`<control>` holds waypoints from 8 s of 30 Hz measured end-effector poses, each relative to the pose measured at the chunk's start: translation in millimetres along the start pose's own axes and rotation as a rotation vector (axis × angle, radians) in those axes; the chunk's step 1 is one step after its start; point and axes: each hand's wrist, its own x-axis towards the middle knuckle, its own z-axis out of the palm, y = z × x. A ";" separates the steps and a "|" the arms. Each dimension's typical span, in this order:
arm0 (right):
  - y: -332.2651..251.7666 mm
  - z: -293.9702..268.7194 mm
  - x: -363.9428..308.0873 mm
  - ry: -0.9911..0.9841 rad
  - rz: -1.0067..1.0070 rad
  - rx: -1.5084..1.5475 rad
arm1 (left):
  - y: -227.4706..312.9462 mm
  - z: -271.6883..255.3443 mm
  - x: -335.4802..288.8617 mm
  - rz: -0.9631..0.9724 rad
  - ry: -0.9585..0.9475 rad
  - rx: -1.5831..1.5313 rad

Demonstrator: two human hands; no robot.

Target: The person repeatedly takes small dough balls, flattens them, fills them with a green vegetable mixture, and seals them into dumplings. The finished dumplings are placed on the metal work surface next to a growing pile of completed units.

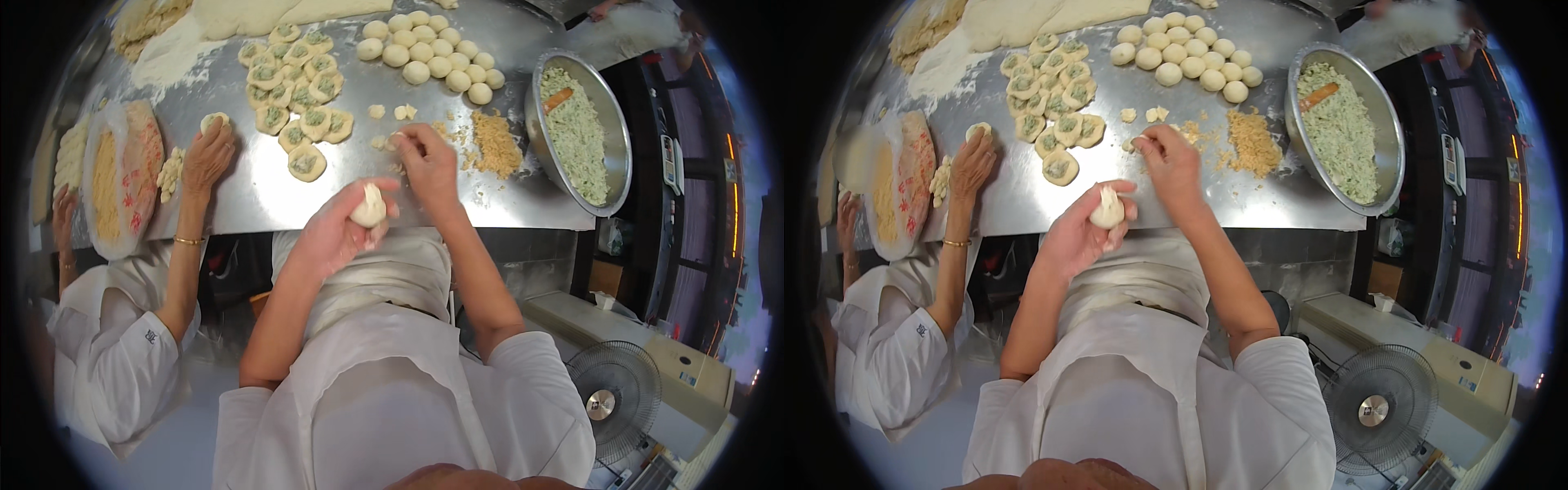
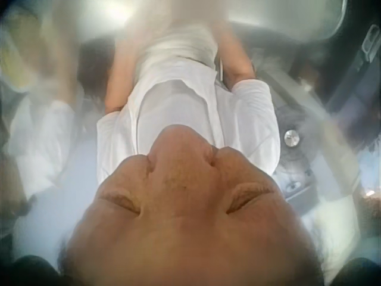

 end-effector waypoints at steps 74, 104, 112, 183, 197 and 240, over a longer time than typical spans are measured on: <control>86.5 -102.4 -24.3 0.524 0.014 -0.652 | -28.0 -0.2 60.2 0.009 0.056 -0.405; 55.9 -87.0 -33.7 0.392 -0.070 -0.079 | -78.4 71.4 165.0 0.000 0.226 0.166; 57.7 -105.9 -39.3 0.337 0.050 0.142 | -66.1 54.2 166.2 0.004 0.218 -0.038; 25.7 -54.1 -17.5 -0.183 -0.087 0.342 | 20.1 33.5 94.7 -0.331 0.056 -0.002; 19.9 -32.3 -15.5 -0.116 -0.286 -0.146 | -12.3 34.0 86.9 0.003 0.352 0.103; -37.5 -18.0 -16.3 -0.485 0.098 0.309 | -9.5 8.1 40.2 0.132 0.129 0.282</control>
